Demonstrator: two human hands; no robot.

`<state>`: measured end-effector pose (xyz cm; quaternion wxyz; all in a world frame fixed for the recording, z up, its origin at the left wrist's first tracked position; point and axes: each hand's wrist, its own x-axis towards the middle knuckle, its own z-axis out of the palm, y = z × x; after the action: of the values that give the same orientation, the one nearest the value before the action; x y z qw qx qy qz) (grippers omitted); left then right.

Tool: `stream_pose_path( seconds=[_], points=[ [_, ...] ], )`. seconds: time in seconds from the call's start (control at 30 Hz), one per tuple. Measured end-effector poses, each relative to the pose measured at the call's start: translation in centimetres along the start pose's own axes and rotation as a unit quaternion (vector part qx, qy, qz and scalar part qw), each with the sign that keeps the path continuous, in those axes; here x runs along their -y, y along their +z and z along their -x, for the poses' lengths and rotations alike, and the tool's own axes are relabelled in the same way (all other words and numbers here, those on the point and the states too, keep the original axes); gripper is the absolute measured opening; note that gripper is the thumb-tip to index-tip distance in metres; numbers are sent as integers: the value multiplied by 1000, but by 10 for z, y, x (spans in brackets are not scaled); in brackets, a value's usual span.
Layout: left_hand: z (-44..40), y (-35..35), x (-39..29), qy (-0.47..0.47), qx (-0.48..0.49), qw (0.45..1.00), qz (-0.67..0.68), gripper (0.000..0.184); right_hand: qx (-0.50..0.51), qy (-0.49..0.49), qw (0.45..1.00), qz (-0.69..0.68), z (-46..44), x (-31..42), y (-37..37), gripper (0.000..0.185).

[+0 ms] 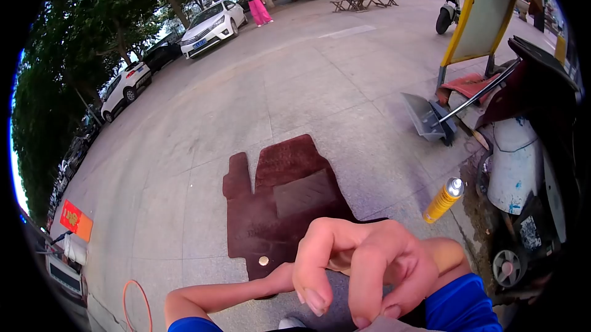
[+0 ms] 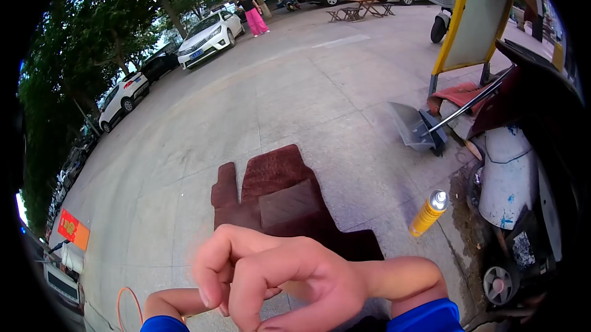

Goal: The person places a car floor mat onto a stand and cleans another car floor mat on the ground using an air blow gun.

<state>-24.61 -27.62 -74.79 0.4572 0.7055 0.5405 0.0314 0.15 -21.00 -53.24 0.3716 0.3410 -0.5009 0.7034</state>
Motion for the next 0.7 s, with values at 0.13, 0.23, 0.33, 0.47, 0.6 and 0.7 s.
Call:
stream_pose_path(
  seconds=[0.13,0.23,0.33,0.47,0.6,0.7],
  points=[
    [-3,5,-1,-18,-33,999,-34,37,-13,59,998,-1,1,9,4,11],
    [-3,2,-3,-20,-29,999,-37,36,0,61,998,-12,0,10,3,11],
    [2,-4,-14,-30,-6,999,-21,35,0,56,998,-26,-1,6,3,11],
    [3,-10,-26,-44,14,999,-9,33,8,49,998,-25,-1,4,2,11],
    [-1,-5,-17,-46,10,998,-45,33,4,30,999,-21,2,-6,2,14],
    [-1,0,-7,-31,-7,997,-64,32,5,39,999,-15,0,1,3,14]
  ],
)
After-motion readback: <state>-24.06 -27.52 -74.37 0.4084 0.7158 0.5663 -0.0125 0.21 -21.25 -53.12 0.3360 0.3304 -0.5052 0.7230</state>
